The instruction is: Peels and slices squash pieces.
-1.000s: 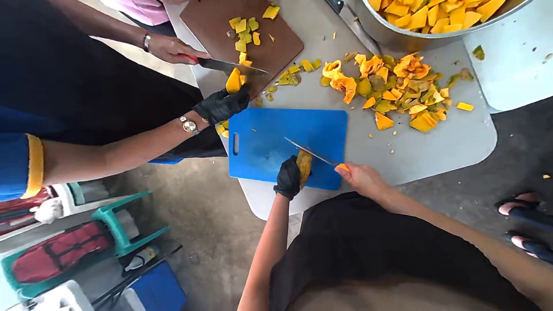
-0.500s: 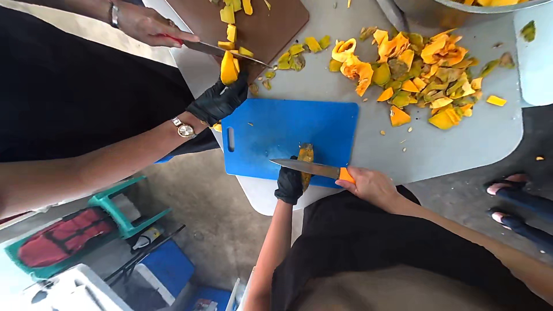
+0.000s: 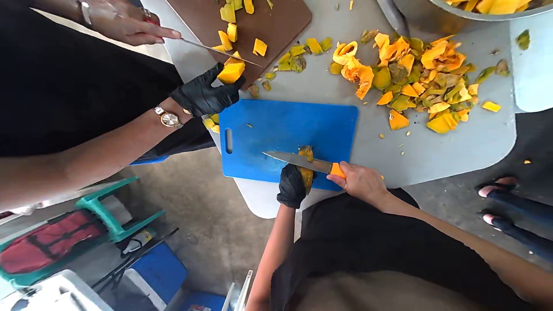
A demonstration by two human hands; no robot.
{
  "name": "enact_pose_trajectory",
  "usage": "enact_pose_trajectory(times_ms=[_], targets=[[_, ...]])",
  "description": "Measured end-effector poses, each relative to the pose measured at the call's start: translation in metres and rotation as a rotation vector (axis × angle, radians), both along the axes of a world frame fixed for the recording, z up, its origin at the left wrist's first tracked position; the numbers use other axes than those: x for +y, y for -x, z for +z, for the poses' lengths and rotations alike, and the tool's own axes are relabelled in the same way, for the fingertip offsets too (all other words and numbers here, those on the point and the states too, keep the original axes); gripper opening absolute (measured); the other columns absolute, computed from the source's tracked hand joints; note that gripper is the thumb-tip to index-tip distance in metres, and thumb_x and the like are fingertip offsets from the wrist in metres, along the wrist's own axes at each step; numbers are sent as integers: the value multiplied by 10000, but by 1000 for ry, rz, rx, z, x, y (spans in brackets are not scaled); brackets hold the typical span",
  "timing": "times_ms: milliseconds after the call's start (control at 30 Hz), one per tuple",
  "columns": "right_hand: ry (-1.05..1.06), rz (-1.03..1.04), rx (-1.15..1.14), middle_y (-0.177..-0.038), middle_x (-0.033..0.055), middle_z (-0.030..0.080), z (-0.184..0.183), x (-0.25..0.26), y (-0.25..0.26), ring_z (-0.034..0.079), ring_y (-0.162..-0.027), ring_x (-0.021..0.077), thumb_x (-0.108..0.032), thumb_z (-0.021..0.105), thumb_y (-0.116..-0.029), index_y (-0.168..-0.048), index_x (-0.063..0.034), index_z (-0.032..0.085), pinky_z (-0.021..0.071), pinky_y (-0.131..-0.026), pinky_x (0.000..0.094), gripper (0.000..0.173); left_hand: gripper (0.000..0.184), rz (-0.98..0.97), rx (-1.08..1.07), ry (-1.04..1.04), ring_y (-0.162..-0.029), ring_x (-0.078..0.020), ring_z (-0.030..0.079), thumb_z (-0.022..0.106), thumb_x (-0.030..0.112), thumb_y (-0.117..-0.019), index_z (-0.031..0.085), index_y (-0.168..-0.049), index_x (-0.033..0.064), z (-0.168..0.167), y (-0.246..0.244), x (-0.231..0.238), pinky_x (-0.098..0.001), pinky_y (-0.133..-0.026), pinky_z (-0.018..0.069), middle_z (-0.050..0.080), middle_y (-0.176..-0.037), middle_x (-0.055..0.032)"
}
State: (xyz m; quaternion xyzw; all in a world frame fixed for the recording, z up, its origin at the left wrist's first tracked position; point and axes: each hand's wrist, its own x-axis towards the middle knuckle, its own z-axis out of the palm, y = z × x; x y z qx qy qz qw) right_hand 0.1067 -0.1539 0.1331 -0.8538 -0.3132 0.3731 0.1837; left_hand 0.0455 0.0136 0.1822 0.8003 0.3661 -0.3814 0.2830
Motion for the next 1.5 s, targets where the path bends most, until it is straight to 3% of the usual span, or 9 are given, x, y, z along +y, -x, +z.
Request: enact_pose_trajectory(times_ms=[200,333,533,867,967,1133,1300,1400,1500], targets=[[280,-92,266,-1031,297,691,0,18,-27,677,-1044,481,-523,391,-1086,-1188,64,627,513,-869,627,640,326,-79,-353,-21,-1151,-455,645,543,67,-1004,632,-1231,-149,-43,34,-20,-528,-1029,482,665,-1176,-337],[121,-135,225,-887,278,680,-7,-12,-22,689,-920,478,-482,398,-1098,-1078,76,643,516,-782,624,610,378,-94,-366,1,-1136,-442,651,654,110,-952,630,-1228,-147,-45,34,-30,-520,-1020,483,669,-1164,-328],[-60,-25,94,-736,235,640,20,-50,2,683,-707,441,-605,360,-1044,-933,72,648,505,-580,577,744,425,-283,28,84,-1353,-409,507,431,186,-1084,548,-1392,-82,-19,8,-32,-481,-1151,337,564,-1406,-294],[24,-18,33,-756,257,660,23,-52,10,702,-737,466,-622,364,-1038,-950,84,657,517,-588,590,770,345,-294,-221,-81,-1134,-465,643,523,152,-1021,684,-1166,-117,-16,17,-51,-520,-999,465,682,-1144,-329],[50,-43,-22,-760,260,669,21,-49,11,708,-728,467,-604,402,-1031,-947,82,665,521,-571,583,740,386,-253,144,88,-1337,-429,509,458,147,-1085,556,-1370,-94,22,-21,-48,-480,-1115,359,569,-1375,-323],[398,-164,285,-1076,327,687,1,-45,-15,661,-1079,519,-531,361,-1093,-1224,74,636,491,-891,671,678,395,-73,-227,-16,-1170,-407,658,413,144,-1064,669,-1227,-108,-28,27,-71,-476,-1038,473,687,-1202,-293],[-19,-164,72,-685,223,620,6,-63,1,666,-670,433,-575,355,-1047,-884,71,652,497,-564,575,730,394,-148,-235,-108,-1094,-445,671,456,215,-1054,678,-1194,-79,-71,45,-47,-555,-961,507,696,-1135,-289],[-56,-99,66,-680,230,624,15,-64,1,674,-648,431,-592,365,-1037,-860,85,650,499,-537,558,755,417,-321,120,18,-1233,-428,594,464,227,-1074,606,-1323,-76,-30,-6,-39,-516,-1047,426,632,-1283,-305],[-38,-70,78,-674,223,612,12,-60,0,671,-653,433,-581,378,-1041,-861,78,642,498,-539,557,732,355,-229,-241,-115,-1103,-464,652,522,187,-1049,667,-1204,-98,-58,26,-44,-552,-979,471,679,-1158,-318]])
